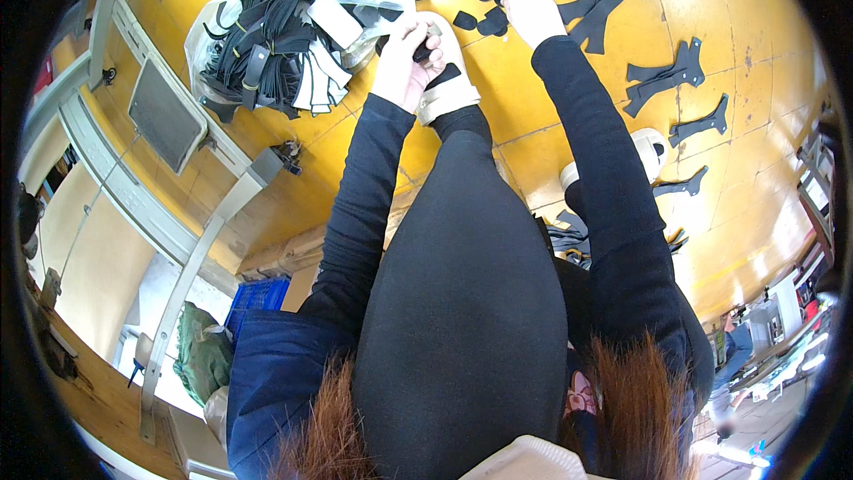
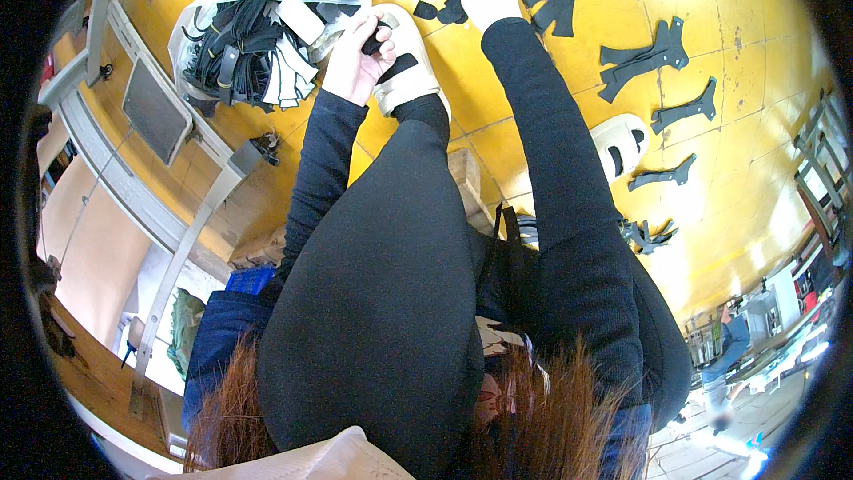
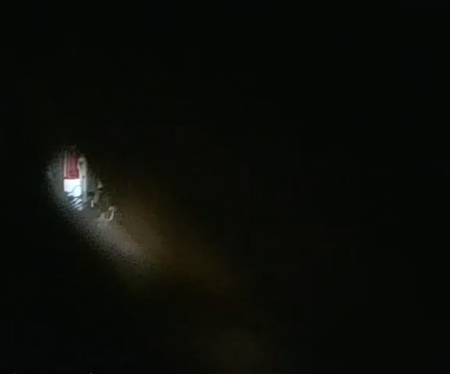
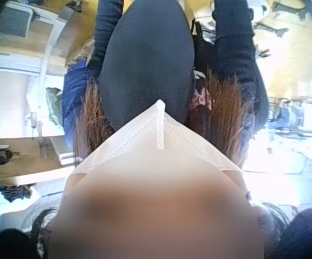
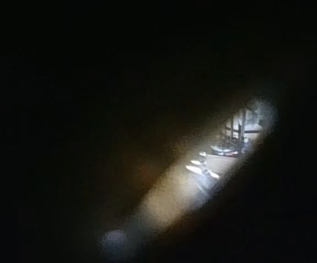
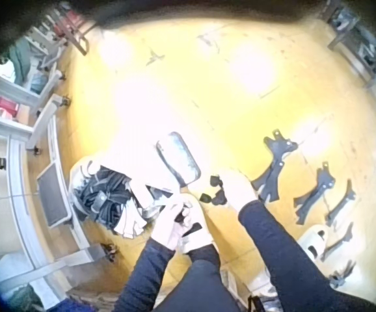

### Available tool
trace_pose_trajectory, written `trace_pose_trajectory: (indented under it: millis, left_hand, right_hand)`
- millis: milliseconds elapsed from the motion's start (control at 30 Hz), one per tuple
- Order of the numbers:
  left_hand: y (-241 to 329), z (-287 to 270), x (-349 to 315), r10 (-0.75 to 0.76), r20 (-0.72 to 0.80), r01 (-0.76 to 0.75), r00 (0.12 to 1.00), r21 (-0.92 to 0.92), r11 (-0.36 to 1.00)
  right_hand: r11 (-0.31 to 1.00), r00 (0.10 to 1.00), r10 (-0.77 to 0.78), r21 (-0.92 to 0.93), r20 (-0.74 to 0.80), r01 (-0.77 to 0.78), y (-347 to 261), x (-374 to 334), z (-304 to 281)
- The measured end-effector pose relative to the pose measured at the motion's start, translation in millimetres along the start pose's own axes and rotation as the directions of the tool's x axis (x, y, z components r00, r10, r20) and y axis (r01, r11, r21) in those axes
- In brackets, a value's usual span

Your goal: The person sits on the floor and assembles small black plastic components by hand. They pick up parts from a plastic bag and the floor, attach smaller pieces to larger Y-shaped frames, and place the finished assemblies into a pile.

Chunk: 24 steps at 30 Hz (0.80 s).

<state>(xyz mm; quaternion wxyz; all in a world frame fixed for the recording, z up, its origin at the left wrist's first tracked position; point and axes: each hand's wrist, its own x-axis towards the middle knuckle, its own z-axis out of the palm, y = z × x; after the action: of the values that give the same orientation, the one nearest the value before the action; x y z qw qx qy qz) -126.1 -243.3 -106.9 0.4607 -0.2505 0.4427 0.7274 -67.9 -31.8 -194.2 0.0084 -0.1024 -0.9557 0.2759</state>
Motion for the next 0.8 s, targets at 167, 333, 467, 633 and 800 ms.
trace_pose_trajectory:
  millis: [167, 333, 467, 633, 800]
  left_hand:
    - [-7.6, 10.1, 3.2, 0.018, 0.015, -0.019, 1.0, 0.077, 0.997]
    - [-17.3, 19.0, 6.2, 0.049, -0.016, -0.049, 0.999, 0.025, 0.998]
    - [-29.5, 25.5, 11.0, 0.155, -0.08, -0.169, 0.985, -0.2, 0.965]
    - [-38.5, 31.7, 14.6, 0.299, -0.082, -0.308, 0.951, -0.145, 0.94]
    - [-44.3, 42.2, 6.9, 0.329, -0.022, -0.317, 0.944, -0.329, 0.89]
  right_hand:
    - [0.954, 0.984, 0.176, 0.247, 0.006, -0.172, 6.8, -13.5, 0.5]
    - [0.082, 0.809, 0.413, 0.868, 0.418, -0.49, -29.3, -44.4, -21.1]
    - [-0.43, 0.806, 0.333, 0.84, 0.489, -0.331, -82.4, -58.0, -39.2]
    - [-0.316, 0.743, 0.509, 0.897, 0.435, -0.308, -123.2, -54.1, -44.3]
    - [-0.423, 0.637, 0.612, 0.875, 0.468, -0.236, -136.2, -43.7, -38.9]
